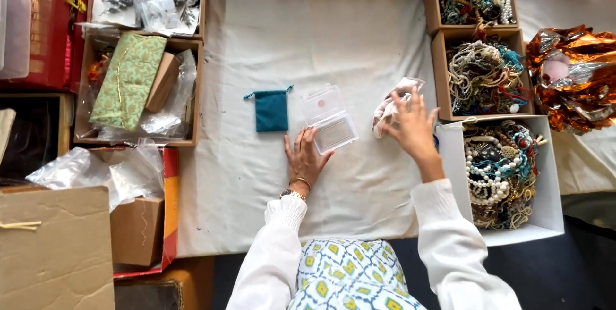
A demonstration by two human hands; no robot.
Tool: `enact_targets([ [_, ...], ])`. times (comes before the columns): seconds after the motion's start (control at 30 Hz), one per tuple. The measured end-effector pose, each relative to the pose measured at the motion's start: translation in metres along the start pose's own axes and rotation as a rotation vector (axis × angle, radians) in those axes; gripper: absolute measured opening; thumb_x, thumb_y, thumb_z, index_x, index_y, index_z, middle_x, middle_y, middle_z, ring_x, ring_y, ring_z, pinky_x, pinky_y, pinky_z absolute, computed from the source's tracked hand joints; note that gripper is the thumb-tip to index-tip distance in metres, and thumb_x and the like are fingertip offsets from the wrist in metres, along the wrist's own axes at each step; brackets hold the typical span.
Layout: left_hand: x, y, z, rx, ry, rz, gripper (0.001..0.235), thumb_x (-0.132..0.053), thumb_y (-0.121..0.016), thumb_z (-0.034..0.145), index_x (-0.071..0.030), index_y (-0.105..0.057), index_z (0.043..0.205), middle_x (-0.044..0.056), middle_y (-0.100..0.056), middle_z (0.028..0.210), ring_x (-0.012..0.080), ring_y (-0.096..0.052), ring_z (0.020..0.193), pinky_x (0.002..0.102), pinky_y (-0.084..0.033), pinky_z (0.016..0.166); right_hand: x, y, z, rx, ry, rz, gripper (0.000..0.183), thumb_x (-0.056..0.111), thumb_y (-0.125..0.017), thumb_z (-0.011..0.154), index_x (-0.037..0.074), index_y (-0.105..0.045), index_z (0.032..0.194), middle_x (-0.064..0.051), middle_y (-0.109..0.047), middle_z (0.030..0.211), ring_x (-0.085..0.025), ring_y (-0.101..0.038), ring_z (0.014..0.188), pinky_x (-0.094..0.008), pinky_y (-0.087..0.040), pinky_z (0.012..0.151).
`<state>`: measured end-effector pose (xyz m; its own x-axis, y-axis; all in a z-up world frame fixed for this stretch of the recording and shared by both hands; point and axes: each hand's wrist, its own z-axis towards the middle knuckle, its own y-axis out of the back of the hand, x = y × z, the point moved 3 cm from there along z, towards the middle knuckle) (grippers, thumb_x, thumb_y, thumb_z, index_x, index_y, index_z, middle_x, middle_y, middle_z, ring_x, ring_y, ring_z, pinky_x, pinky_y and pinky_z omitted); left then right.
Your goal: Cleaning a blue and gold necklace with a cloth and packing jewelry components into boxes and pouches.
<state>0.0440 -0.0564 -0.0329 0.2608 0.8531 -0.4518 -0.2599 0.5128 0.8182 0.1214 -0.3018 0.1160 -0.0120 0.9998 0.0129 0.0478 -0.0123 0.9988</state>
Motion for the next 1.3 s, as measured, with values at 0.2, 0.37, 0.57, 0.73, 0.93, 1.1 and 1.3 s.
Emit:
enact_targets([
  [0.2, -0.001, -0.003, -0.001, 0.021, 0.029, 0.034, 0.091, -0.067, -0.068, 0.089, -0.014, -0.036, 0.156, 0.001, -0.048, 0.148, 0.019, -0.042, 0.143, 0.059, -0.019, 0.127, -0.048, -0.116, 0.003, -0.179, -0.044, 0.111, 0.06, 0.026, -0.08, 0.089, 0.025, -0.056, 0.144, -0.013, -0.061, 0.145, -0.03, -0.055, 0.132, -0.059, -0.032, 0.119],
  [0.37, -0.003, 0.012, 0.008, 0.066, 0.027, -0.062, 0.093, -0.059, -0.074, 0.083, -0.013, -0.039, 0.155, 0.001, -0.051, 0.147, 0.0186, -0.043, 0.14, 0.059, -0.017, 0.123, 0.003, -0.129, -0.02, -0.185, -0.203, 0.807, 0.043, 0.006, -0.073, 0.088, 0.021, -0.064, 0.127, -0.004, -0.072, 0.119, -0.026, -0.065, 0.106, -0.039, -0.053, 0.093],
  [0.57, -0.001, 0.009, 0.003, 0.15, 0.016, -0.068, 0.092, -0.045, -0.081, 0.075, -0.017, -0.043, 0.155, -0.003, -0.053, 0.148, 0.0169, -0.045, 0.14, 0.057, -0.016, 0.125, 0.073, -0.103, -0.038, -0.178, 0.1, 0.641, 0.037, 0.003, -0.078, 0.074, 0.014, -0.07, 0.109, -0.004, -0.071, 0.106, -0.024, -0.063, 0.099, -0.044, -0.038, 0.094],
  [0.73, -0.002, 0.009, 0.005, 0.08, 0.002, -0.127, 0.089, -0.045, -0.082, 0.081, -0.015, -0.043, 0.156, -0.001, -0.052, 0.149, 0.0186, -0.045, 0.14, 0.056, -0.016, 0.125, 0.1, -0.114, -0.039, -0.266, 0.06, 0.434, 0.03, 0.009, -0.076, 0.083, 0.016, -0.072, 0.111, -0.001, -0.071, 0.11, -0.018, -0.064, 0.111, -0.044, -0.034, 0.105],
  [0.93, 0.005, 0.001, 0.0, 0.043, 0.057, -0.118, 0.085, -0.043, -0.081, 0.081, -0.02, -0.046, 0.155, -0.004, -0.055, 0.147, 0.0136, -0.046, 0.14, 0.051, -0.02, 0.127, 0.114, -0.092, -0.054, -0.254, 0.313, 0.526, 0.019, 0.018, -0.073, 0.093, 0.012, -0.072, 0.112, -0.003, -0.071, 0.11, -0.023, -0.063, 0.114, -0.054, -0.022, 0.115],
  [1.1, 0.0, 0.009, 0.005, 0.075, 0.041, -0.135, 0.094, -0.052, -0.084, 0.075, -0.017, -0.046, 0.154, -0.003, -0.054, 0.145, 0.017, -0.046, 0.137, 0.054, -0.02, 0.123, 0.094, -0.1, -0.044, -0.258, 0.182, 0.337, 0.02, 0.013, -0.071, 0.091, 0.012, -0.075, 0.111, -0.003, -0.071, 0.11, -0.02, -0.065, 0.108, -0.059, -0.014, 0.125],
  [1.3, 0.004, -0.001, 0.0, 0.041, 0.046, -0.126, 0.094, -0.051, -0.085, 0.075, -0.021, -0.047, 0.154, -0.006, -0.056, 0.146, 0.0143, -0.047, 0.137, 0.052, -0.021, 0.126, 0.11, -0.092, -0.04, -0.182, 0.23, 0.517, 0.016, 0.01, -0.073, 0.087, 0.013, -0.077, 0.101, 0.0, -0.073, 0.108, -0.021, -0.066, 0.107, -0.051, -0.029, 0.113],
])
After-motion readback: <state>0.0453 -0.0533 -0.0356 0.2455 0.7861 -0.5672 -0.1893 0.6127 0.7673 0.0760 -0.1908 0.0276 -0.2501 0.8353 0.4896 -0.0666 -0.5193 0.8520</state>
